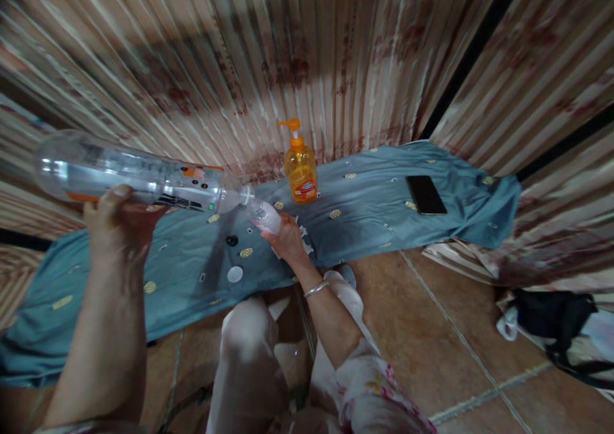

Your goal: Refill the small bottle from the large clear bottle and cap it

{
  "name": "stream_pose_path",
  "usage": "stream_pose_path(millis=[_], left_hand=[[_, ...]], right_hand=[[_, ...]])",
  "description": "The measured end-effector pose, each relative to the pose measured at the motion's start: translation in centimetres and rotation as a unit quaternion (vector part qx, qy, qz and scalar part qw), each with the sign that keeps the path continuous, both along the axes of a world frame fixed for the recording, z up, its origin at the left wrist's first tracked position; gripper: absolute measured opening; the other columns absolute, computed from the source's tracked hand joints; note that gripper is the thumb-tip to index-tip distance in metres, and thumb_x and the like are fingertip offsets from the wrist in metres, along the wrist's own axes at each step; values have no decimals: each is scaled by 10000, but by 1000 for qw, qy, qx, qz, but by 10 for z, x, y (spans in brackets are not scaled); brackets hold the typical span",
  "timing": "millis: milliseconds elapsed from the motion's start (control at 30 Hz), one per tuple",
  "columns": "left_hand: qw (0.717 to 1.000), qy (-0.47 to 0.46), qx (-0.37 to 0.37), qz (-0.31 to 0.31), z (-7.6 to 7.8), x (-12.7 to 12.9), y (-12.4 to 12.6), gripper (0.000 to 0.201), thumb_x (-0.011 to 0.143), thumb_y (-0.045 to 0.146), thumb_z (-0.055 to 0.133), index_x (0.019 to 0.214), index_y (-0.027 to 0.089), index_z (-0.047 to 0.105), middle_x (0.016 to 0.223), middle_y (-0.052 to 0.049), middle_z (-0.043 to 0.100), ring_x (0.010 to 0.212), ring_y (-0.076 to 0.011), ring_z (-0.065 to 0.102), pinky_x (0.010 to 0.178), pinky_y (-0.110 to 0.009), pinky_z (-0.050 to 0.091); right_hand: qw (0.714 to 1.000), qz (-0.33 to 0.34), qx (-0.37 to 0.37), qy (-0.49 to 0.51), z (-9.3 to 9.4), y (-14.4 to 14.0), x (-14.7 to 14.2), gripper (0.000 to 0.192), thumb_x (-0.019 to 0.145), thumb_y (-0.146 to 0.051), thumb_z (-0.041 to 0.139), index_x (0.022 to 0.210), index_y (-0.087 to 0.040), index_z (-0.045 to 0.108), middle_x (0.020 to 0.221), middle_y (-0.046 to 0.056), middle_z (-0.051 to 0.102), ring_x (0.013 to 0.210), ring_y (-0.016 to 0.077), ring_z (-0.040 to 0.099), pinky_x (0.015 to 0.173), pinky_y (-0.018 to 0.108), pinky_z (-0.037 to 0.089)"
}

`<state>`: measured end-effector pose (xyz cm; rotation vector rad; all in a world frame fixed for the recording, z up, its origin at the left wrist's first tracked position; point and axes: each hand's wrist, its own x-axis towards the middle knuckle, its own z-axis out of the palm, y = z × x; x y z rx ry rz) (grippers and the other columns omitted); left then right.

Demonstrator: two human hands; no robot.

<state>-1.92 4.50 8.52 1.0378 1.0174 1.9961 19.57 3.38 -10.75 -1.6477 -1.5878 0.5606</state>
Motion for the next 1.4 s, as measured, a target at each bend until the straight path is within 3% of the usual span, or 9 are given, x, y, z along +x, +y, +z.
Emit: stream_pose_path(millis=[333,700,967,1167,1400], left_hand=[[1000,6,19,-8,1,2,2,405,422,214,844,734,201,586,825,12,713,788,-182,703,579,-282,617],[1000,16,20,-1,-3,-1,6,465,444,246,870,830,209,614,733,59,648,723,-164,691,619,-322,645],[999,27,22,9,4,5,4,507,426,259,858,836,225,561,711,62,629,602,-119,609,484,-227,586],[999,36,22,7,4,5,5,544,410,285,874,865,240,581,728,60,627,685,-139,640,529,-235,609],[999,41,18,10,6,4,7,598,407,312,904,899,231,574,688,74,614,542,-102,584,449,-219,578]], right_hand=[[1000,6,-24,3,3,0,1,502,845,-298,879,1281,-185,656,1237,146,788,1187,308,760,1031,414,597],[1000,0,-23,-1,2,-1,1,478,842,-299,894,1239,-184,652,1204,148,788,1159,310,763,1006,418,602],[1000,1,-26,-14,5,-1,1,480,847,-294,895,1246,-190,649,1233,151,788,1184,304,764,1032,406,594],[1000,0,-30,-8,9,-3,1,498,849,-288,886,1272,-178,648,1257,162,789,1198,307,762,1038,409,593],[999,7,-31,-11,9,-2,2,466,851,-307,893,1232,-190,651,1242,148,794,1189,310,765,1018,411,596]])
